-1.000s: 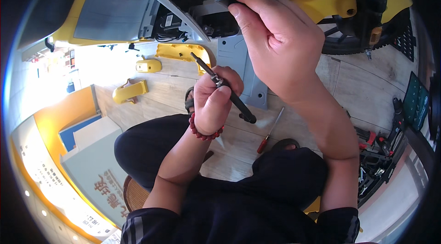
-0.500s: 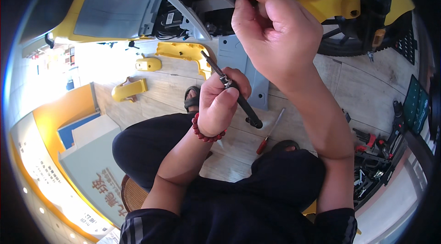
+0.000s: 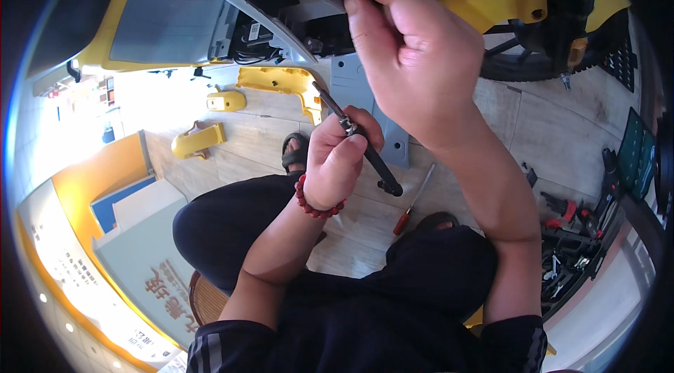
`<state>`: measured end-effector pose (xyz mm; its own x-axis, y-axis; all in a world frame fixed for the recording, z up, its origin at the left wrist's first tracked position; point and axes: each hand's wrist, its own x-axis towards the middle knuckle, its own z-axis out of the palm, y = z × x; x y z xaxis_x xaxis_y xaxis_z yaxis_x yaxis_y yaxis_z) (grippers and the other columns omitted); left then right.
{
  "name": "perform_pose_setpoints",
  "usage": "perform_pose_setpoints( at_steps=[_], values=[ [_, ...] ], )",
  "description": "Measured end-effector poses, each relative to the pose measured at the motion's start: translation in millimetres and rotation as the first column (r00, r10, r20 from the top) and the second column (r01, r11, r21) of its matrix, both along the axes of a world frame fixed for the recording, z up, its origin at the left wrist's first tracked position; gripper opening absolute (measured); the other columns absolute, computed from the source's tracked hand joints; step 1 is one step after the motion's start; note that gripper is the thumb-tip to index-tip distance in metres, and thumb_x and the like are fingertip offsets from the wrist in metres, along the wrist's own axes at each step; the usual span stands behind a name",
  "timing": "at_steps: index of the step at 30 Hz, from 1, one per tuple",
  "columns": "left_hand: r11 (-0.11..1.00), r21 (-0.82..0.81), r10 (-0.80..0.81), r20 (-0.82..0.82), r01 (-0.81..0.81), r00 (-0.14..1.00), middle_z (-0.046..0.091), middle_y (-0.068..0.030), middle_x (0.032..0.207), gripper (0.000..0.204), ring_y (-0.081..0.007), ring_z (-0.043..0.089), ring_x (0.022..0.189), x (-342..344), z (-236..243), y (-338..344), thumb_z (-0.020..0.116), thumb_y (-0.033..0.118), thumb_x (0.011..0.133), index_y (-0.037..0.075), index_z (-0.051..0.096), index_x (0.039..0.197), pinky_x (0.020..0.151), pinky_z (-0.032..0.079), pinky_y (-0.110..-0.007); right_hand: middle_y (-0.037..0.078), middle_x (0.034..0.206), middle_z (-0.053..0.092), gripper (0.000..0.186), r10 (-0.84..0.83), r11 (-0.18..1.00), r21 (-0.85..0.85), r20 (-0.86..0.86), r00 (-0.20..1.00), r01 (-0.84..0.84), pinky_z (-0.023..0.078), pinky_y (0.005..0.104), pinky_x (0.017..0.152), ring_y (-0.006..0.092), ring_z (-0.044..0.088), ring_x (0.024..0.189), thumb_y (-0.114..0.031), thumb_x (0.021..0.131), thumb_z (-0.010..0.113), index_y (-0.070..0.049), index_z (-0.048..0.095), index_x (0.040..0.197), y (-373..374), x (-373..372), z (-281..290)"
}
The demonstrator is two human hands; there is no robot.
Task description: The person is repairing the plastic parts and cables of a yellow motorcycle.
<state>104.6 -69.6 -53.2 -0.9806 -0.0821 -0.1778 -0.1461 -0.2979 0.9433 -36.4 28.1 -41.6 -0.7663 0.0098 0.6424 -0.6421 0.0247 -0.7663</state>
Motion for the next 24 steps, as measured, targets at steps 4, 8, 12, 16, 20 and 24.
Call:
perform_pose_setpoints(
  at_steps=[4, 8, 12, 16, 20, 24],
  values=[
    [1.0, 0.004, -0.006, 0.013, 0.006, 1.0, 0.056, -0.0062, 0.08, 0.02, -0.0108, 0.047, 0.074, 0.4, 1.5, 2.1, 0.048, 0.018, 0.085, -0.001, 0.056, 0.087, 0.07, 0.037, -0.025, 0.004, 0.063, 0.063, 0.008, -0.029, 1.0, 0.01, -0.051, 0.998, 0.03, 0.045, 0.0221, 0.049, 0.0084, 0.057, 0.051, -0.002, 0.08, 0.071, -0.003, 0.066, 0.086, -5.0, -1.3, -2.3],
    [1.0, -0.013, 0.006, 0.03, -0.006, 1.0, 0.057, -0.0058, 0.081, 0.02, -0.0104, 0.047, 0.074, 0.8, 1.5, 3.6, 0.047, 0.017, 0.084, -0.001, 0.056, 0.087, 0.07, 0.037, -0.025, 0.005, 0.063, 0.063, 0.009, -0.055, 0.998, -0.003, -0.073, 0.996, 0.055, 0.046, 0.0223, 0.049, 0.0087, 0.058, 0.051, -0.004, 0.08, 0.072, -0.002, 0.066, 0.087, -5.5, -1.8, -3.2],
    [1.0, 0.019, 0.006, 0.012, -0.006, 1.0, 0.057, -0.0052, 0.081, 0.019, -0.0097, 0.046, 0.074, 1.3, 0.8, 4.4, 0.047, 0.016, 0.084, -0.001, 0.057, 0.087, 0.07, 0.036, -0.024, 0.005, 0.063, 0.063, 0.009, -0.023, 0.999, -0.024, 0.028, 0.999, 0.023, 0.045, 0.0223, 0.049, 0.0082, 0.057, 0.051, -0.005, 0.08, 0.073, -0.002, 0.067, 0.086, -1.5, 3.3, 1.3],
    [0.999, -0.014, 0.051, 0.082, -0.049, 0.995, 0.057, -0.0053, 0.081, 0.018, -0.0096, 0.046, 0.075, 2.8, 2.5, 5.3, 0.047, 0.015, 0.085, -0.001, 0.057, 0.088, 0.069, 0.036, -0.024, 0.005, 0.062, 0.063, 0.006, -0.003, 1.0, -0.014, 0.114, 0.993, 0.004, 0.044, 0.0213, 0.048, 0.007, 0.056, 0.051, -0.005, 0.081, 0.072, -0.002, 0.068, 0.084, 0.7, 8.0, 7.3],
    [0.999, 0.016, 0.033, 0.061, -0.034, 0.998, 0.057, -0.0057, 0.081, 0.018, -0.0097, 0.047, 0.075, 2.1, 2.7, 4.9, 0.047, 0.014, 0.085, -0.001, 0.057, 0.088, 0.069, 0.036, -0.024, 0.004, 0.06, 0.062, 0.005, 0.007, 0.999, -0.048, 0.124, 0.992, -0.001, 0.043, 0.0207, 0.048, 0.007, 0.055, 0.049, -0.004, 0.081, 0.071, -0.002, 0.068, 0.085, -5.0, 6.0, 6.9],
    [0.999, 0.03, 0.012, 0.042, -0.013, 0.999, 0.057, -0.0065, 0.081, 0.018, -0.0102, 0.047, 0.074, 0.3, 1.2, 1.9, 0.048, 0.014, 0.084, -0.001, 0.056, 0.088, 0.069, 0.036, -0.025, 0.007, 0.059, 0.06, 0.012, -0.027, 0.994, -0.104, 0.024, 0.999, 0.029, 0.048, 0.031, 0.046, 0.0237, 0.062, 0.051, -0.008, 0.074, 0.071, -0.009, 0.062, 0.081, -10.8, 0.0, 0.5]
  ],
)
